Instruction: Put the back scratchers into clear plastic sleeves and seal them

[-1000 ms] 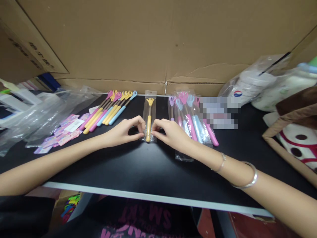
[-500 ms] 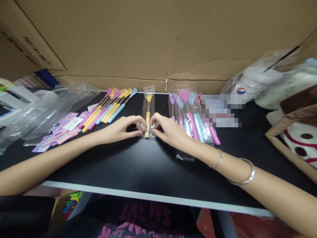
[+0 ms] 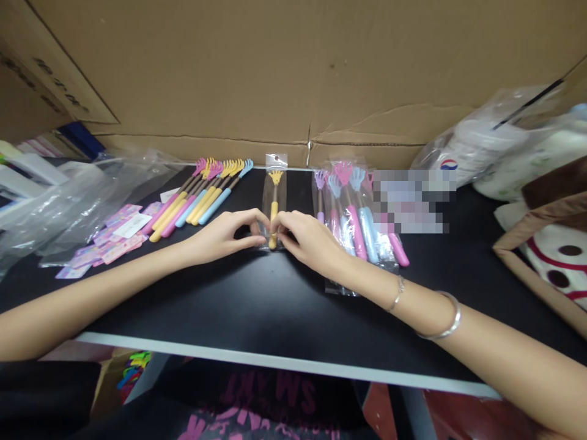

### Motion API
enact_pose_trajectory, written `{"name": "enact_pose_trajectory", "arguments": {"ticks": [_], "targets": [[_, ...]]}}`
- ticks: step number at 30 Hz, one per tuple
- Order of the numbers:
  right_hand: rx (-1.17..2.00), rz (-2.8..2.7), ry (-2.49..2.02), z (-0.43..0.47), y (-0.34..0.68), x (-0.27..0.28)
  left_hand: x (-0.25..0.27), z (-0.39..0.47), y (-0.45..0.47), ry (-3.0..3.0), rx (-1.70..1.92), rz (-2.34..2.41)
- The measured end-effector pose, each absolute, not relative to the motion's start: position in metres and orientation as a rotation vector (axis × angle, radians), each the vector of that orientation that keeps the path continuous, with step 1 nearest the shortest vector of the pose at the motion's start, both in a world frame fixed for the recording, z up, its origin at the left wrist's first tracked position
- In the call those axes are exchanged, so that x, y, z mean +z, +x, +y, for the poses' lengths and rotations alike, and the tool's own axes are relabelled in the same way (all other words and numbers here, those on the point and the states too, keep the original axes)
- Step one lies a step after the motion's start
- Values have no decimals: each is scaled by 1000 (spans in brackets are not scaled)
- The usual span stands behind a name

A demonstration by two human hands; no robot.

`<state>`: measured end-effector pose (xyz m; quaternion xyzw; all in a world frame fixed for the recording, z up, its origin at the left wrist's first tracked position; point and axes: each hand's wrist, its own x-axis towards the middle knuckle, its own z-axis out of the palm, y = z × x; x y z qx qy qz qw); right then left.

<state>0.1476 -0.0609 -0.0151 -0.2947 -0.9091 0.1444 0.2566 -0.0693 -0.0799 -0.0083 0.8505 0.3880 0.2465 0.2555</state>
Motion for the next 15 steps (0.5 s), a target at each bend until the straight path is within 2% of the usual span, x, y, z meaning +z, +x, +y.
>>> {"name": "enact_pose_trajectory", "arguments": {"ticks": [8, 15], "targets": [[510, -2433, -850, -56, 143, -11, -15, -78, -66, 2242, 779, 1094], [456, -2417, -856, -56, 142, -15, -17, -78, -64, 2230, 803, 1123]]}}
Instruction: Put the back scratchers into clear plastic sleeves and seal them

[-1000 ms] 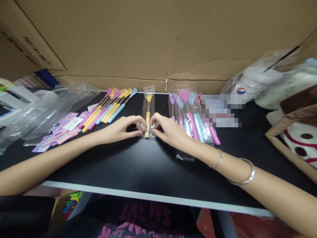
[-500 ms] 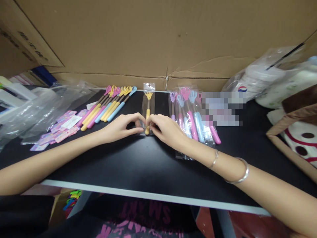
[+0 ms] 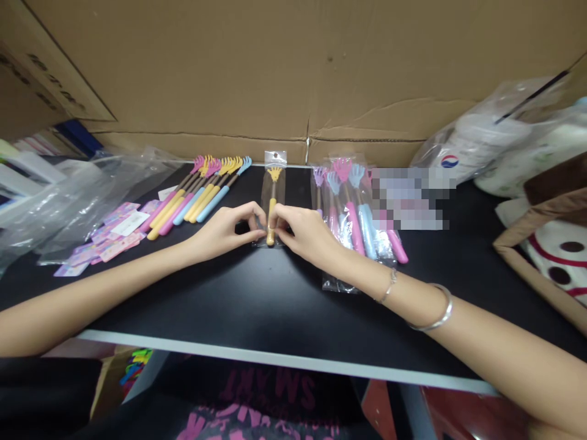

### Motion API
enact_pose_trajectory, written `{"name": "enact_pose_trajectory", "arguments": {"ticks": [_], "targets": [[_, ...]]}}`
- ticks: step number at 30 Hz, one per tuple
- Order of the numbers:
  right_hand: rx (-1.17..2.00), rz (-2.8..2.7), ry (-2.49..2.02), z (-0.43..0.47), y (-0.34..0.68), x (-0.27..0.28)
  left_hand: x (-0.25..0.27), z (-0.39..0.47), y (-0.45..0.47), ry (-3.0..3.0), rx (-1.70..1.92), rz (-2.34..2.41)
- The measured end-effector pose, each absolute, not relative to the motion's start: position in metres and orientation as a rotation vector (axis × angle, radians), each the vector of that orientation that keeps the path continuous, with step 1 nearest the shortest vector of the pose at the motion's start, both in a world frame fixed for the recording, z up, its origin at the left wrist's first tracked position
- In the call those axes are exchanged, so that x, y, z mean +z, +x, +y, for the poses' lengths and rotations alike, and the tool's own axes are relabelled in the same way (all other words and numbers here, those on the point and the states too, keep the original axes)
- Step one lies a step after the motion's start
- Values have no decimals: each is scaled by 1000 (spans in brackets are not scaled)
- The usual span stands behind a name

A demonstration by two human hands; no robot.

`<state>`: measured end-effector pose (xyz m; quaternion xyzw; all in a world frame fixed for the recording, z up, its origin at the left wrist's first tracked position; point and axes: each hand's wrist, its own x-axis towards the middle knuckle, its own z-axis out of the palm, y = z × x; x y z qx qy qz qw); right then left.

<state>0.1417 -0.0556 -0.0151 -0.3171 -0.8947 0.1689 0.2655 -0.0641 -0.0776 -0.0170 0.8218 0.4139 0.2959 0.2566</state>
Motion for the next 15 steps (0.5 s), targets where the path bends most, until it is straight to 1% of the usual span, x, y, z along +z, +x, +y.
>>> {"name": "enact_pose_trajectory", "arguments": {"ticks": [4, 8, 15], "targets": [[323, -2482, -820, -56, 141, -19, -19, -80, -64, 2396, 794, 1190], [277, -2489, -802, -57, 140, -20, -20, -82, -64, 2672, 741, 1324], [210, -2504, -831, -59, 144, -21, -19, -80, -69, 3007, 680, 1273]]}}
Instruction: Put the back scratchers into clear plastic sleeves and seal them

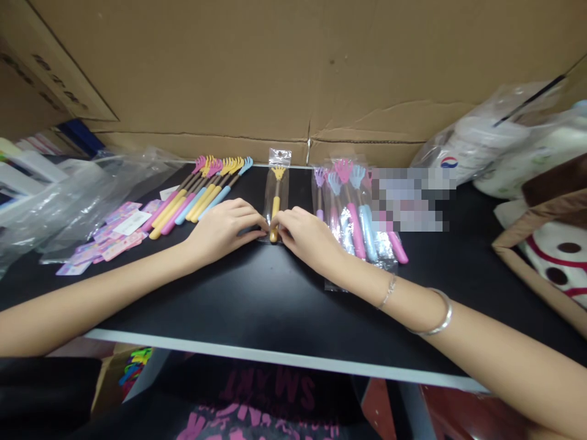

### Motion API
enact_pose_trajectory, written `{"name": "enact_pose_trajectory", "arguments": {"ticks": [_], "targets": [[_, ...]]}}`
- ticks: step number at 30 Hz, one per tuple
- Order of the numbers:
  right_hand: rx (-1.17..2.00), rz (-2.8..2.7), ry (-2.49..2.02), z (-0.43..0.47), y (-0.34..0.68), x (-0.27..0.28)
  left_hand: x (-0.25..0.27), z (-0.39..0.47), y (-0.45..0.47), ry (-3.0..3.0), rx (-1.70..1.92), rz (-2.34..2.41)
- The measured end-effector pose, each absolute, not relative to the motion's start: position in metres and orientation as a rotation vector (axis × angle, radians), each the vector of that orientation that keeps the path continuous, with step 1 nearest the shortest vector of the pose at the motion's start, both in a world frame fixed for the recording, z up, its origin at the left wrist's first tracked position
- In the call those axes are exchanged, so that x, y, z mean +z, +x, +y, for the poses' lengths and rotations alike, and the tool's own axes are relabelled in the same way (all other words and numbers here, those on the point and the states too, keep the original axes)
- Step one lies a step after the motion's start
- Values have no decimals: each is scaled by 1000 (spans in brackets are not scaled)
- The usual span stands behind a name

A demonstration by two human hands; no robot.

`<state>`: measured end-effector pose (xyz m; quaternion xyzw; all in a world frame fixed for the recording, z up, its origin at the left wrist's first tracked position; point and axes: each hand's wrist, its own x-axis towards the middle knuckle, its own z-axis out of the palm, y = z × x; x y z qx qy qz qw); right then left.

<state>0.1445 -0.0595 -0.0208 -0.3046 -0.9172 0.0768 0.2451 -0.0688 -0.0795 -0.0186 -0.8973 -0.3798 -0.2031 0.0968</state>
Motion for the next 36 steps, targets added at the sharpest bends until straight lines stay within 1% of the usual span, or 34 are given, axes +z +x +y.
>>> {"name": "enact_pose_trajectory", "arguments": {"ticks": [7, 14, 21, 27, 36], "targets": [[131, -2569, -794, -66, 155, -16, -13, -79, -72, -2621, -553, -931], [92, -2679, -648, -61, 165, -6, -10, -83, -72, -2625, -455, -870], [37, -2757, -608, -61, 167, -4, -6, -83, -74, -2657, -352, -818], [114, -2980, -686, -66, 178, -1, 1, -86, -79, -2732, -170, -803], [151, -3117, -762, -74, 182, -1, 7, -88, -80, -2791, -102, -850]]}}
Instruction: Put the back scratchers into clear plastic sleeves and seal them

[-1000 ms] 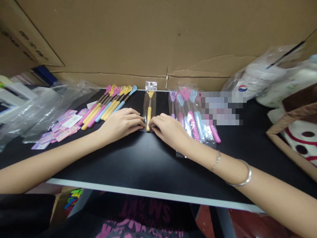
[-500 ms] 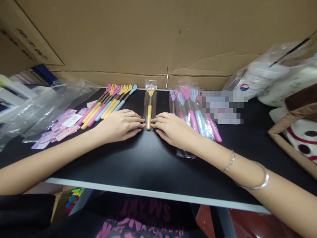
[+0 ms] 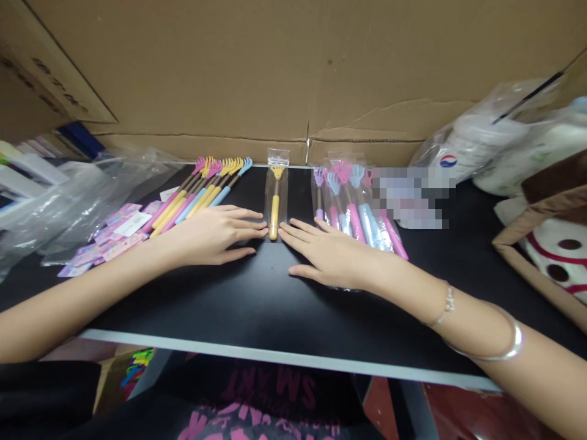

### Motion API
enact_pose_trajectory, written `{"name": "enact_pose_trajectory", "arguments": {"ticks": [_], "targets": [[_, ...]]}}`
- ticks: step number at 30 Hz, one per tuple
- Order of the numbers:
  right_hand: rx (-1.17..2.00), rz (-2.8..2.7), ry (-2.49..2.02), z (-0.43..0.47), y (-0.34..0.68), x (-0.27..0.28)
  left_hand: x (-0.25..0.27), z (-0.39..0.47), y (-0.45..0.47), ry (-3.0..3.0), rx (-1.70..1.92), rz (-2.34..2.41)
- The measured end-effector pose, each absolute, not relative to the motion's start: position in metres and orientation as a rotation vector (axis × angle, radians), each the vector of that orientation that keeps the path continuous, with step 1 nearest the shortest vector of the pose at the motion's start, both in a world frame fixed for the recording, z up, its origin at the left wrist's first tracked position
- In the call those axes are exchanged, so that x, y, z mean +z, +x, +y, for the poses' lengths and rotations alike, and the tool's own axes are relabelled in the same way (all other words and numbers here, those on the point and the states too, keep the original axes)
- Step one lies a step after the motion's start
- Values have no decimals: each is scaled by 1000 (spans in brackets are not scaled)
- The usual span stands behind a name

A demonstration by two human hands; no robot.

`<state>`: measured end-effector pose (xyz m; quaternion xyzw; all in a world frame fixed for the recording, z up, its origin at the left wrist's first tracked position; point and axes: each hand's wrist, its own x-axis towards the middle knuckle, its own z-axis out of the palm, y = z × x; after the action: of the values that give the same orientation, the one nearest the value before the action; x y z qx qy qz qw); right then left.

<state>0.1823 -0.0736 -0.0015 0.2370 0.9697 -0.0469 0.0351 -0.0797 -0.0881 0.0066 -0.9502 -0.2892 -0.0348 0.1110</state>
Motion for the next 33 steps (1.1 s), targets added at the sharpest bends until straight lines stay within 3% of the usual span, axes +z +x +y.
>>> {"name": "enact_pose_trajectory", "arguments": {"ticks": [33], "targets": [[-158, 2994, 739, -75, 184, -2, 3, -90, -77, -2810, -140, -889]]}}
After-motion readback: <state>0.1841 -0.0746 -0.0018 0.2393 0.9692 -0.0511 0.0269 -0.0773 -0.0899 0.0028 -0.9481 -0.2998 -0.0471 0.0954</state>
